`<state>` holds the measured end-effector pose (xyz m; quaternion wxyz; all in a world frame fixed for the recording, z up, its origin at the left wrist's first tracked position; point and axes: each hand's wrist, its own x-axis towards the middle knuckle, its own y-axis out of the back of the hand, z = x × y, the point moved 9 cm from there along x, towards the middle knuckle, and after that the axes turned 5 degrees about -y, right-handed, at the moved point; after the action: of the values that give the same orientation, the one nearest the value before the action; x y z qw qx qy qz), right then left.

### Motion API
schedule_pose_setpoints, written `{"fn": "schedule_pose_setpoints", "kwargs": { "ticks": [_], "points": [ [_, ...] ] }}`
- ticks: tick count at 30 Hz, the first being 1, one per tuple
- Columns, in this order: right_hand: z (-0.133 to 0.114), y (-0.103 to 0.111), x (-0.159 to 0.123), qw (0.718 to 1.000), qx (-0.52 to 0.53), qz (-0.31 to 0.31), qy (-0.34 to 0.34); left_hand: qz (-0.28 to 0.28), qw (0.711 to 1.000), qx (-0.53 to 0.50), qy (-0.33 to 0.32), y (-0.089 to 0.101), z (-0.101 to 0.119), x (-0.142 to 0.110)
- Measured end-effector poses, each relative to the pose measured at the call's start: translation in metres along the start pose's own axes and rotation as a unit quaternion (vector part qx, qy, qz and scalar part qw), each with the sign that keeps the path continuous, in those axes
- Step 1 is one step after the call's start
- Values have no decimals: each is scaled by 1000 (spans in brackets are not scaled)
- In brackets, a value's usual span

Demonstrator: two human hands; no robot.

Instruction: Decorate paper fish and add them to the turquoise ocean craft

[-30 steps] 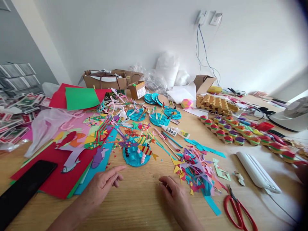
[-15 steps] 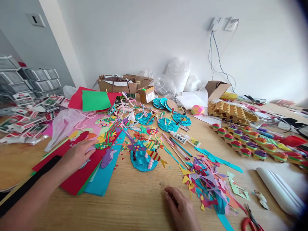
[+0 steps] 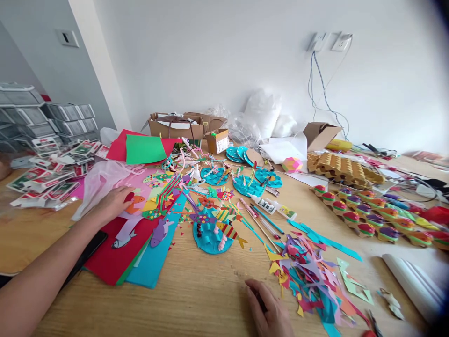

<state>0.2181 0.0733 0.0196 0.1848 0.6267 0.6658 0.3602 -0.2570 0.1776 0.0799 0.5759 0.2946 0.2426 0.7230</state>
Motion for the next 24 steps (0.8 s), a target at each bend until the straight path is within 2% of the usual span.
{"fn": "schedule_pose_setpoints", "kwargs": {
  "ticks": [3,5,9,12,15,20,24],
  "points": [
    [0,-2,0,1000,-2,-4,0,-13,998,50,-30,-12,18,3],
    [1,-2,0,1000,-1,-4,-3,-50,995,66,-53,-29,34,-3],
    [0,-1,0,1000,3,-1,-7,-144,983,61,-99,-72,65,-30],
    [-1,0,0,1000,1,-1,-6,-165,978,52,-115,-91,75,-48],
    [-2,0,0,1000,-5,1,2,-153,982,45,-103,-97,70,-56],
    [-1,-1,-1,1000,-9,1,15,-110,992,-6,-55,-93,59,-58],
    [-1,-1,-2,1000,-8,5,14,-102,989,-108,-16,-86,70,-66]
  ]
}}
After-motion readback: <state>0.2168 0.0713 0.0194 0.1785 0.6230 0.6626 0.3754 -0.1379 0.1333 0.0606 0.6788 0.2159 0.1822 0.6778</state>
